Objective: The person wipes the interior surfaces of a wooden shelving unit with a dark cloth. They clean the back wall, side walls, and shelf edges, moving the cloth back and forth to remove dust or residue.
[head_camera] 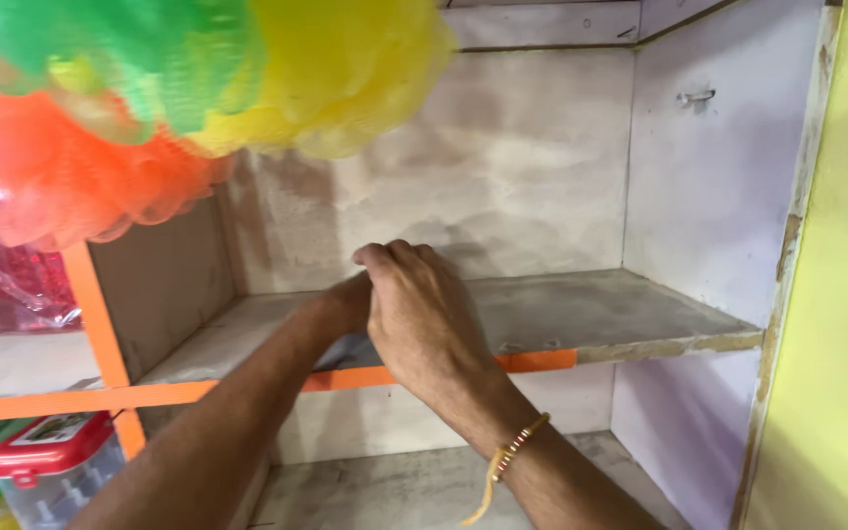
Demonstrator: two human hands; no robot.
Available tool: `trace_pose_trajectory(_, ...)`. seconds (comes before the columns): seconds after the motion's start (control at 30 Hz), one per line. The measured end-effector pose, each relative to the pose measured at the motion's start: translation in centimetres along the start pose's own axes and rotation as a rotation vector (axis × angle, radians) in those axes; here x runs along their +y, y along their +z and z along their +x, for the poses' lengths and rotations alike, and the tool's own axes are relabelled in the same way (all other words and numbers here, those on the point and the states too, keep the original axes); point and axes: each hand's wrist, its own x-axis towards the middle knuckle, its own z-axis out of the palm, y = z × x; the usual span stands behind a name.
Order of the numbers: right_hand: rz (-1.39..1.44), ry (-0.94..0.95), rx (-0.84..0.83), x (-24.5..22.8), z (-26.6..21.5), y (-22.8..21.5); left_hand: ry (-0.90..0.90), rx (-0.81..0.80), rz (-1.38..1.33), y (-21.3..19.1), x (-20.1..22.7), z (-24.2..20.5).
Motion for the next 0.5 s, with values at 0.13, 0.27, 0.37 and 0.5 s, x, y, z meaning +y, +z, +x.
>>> trace_pose_trajectory(0.13, 0.062, -0.073, 0.094, -2.0, 0.1, 1.7, -0.245, -0.409, 0.571, -1.9, -6.2, -2.5)
trace_pose_trajectory(0.27, 0.119, 0.007, 0.046, -1.9, 0.3, 2.8, -0.394, -0.224, 0.511, -3.7, -10.1, -7.0)
trace_pose_trajectory(0.37, 0.171, 0.085, 0.002, -1.6, 0.0, 2.9, -0.356, -0.223, 0.543, -4.9, -6.8, -10.9)
trace_pose_trajectory(0.5, 0.101, 0.149, 0.017, -2.7, 0.2, 2.7, -0.518, -0.17, 0.391, -8.6, 1.0, -16.2)
